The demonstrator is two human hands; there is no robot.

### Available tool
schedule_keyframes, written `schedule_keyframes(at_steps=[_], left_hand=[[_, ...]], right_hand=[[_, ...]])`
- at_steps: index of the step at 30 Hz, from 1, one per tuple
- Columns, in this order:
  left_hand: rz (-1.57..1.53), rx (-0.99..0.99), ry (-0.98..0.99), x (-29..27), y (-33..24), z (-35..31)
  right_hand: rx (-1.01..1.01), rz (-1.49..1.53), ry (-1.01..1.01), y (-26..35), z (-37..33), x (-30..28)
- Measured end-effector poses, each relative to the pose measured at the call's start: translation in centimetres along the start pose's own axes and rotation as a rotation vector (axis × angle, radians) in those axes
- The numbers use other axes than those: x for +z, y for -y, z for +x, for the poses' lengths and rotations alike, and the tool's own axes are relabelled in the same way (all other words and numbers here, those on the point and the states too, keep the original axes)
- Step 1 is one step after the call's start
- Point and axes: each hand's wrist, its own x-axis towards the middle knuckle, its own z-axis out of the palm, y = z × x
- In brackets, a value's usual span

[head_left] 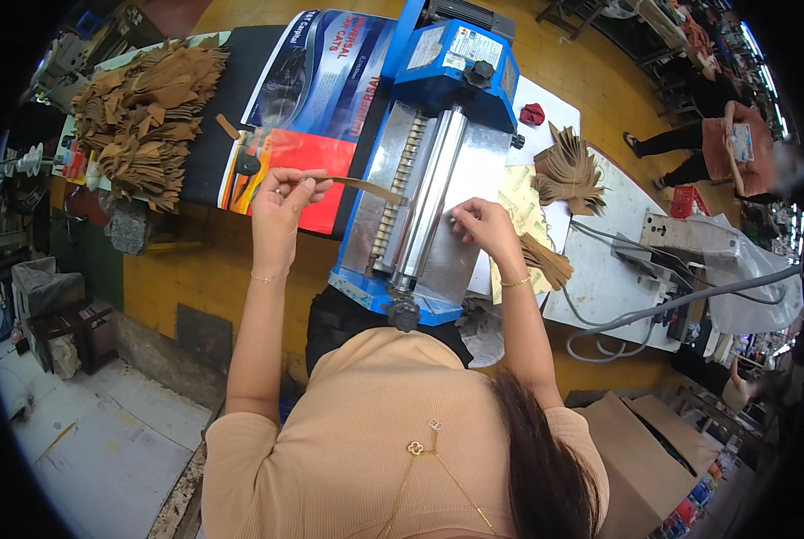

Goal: The person stirs a white liquid in a small bowl, then wipes the laminator rollers with a red cloth. They adjust the machine knobs, feed a brown leather strip through the laminator, and inspect the output. The person repeats the process with another strip and places the finished pieces on the table.

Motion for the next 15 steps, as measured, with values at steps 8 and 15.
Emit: schedule_keyframes(at_steps=[8,15], left_hand=[[0.210,0.410,0.368,0.7,-5.4,-2.2],[0.289,0.433,0.577,1.9,-8.1,-4.5]], right_hand=[[-0.123,0.362,0.317,5.0,-2.0,0.7],[-0.280,0.922,0.705,10.8,-4.8,4.4]])
